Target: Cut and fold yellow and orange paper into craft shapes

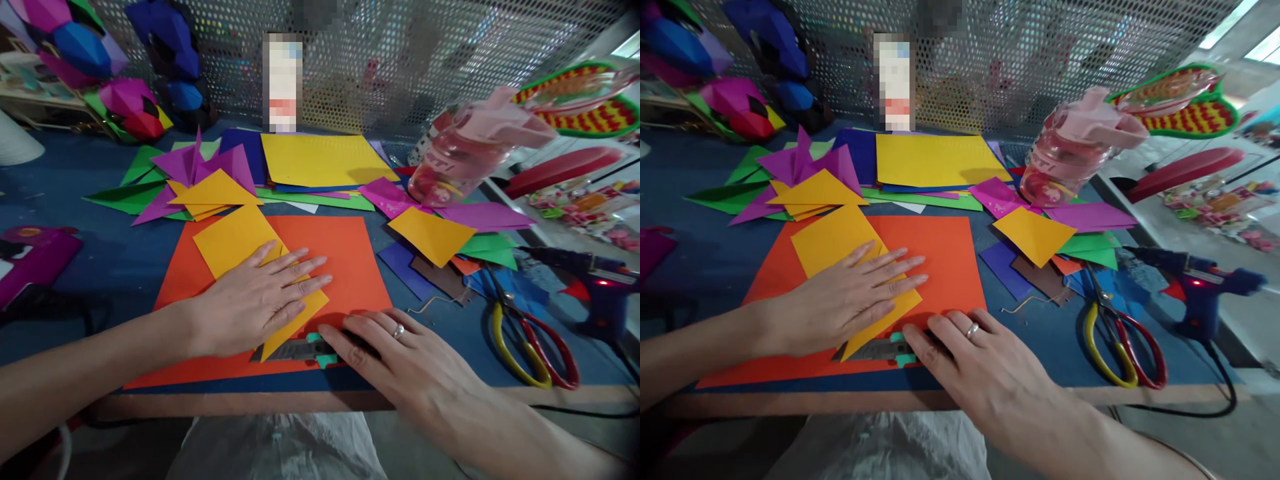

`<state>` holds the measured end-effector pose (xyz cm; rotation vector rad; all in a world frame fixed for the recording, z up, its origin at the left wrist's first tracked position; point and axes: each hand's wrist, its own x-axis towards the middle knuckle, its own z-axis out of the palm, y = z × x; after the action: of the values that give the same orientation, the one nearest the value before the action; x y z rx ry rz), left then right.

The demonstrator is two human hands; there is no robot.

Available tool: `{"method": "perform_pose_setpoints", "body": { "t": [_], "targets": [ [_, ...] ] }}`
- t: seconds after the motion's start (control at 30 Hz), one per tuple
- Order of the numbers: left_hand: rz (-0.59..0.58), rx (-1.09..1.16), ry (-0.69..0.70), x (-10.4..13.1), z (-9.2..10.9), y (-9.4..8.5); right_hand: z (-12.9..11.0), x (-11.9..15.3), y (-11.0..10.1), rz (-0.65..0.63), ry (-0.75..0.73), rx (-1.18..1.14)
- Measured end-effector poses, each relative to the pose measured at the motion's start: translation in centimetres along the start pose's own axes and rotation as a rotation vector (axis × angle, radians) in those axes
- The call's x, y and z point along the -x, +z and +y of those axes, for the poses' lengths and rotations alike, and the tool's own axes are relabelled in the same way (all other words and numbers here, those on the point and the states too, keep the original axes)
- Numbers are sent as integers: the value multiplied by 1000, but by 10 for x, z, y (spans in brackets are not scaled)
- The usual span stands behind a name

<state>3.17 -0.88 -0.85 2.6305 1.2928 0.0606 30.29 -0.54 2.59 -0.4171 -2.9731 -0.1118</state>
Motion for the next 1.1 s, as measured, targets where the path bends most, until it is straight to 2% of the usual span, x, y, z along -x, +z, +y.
{"method": "perform_pose_setpoints", "body": {
  "t": [0.23,0.33,0.43,0.57,0.63,0.7,0.8,0.87,0.97,1.1],
  "targets": [
    [0,23,-2,0,0,-1,-2,3,-13,-59,-18,-76],
    [8,29,9,1,0,0,-1,11,-17,-36,22,-72],
    [26,37,32,2,-1,0,11,28,-16,43,208,31],
    [103,117,6,5,0,-3,42,49,-4,100,514,210],
    [184,214,-37,7,1,-6,57,53,2,82,613,304],
    [314,325,-137,7,1,-10,65,51,7,60,655,366],
    [464,424,-328,7,-2,-13,63,39,8,69,642,423],
    [475,452,-408,7,-3,-11,54,26,6,91,608,397],
    [483,454,-447,7,-3,-3,38,3,3,89,468,211],
    [518,415,-443,6,1,10,26,-30,5,11,280,-27]
  ]
}}
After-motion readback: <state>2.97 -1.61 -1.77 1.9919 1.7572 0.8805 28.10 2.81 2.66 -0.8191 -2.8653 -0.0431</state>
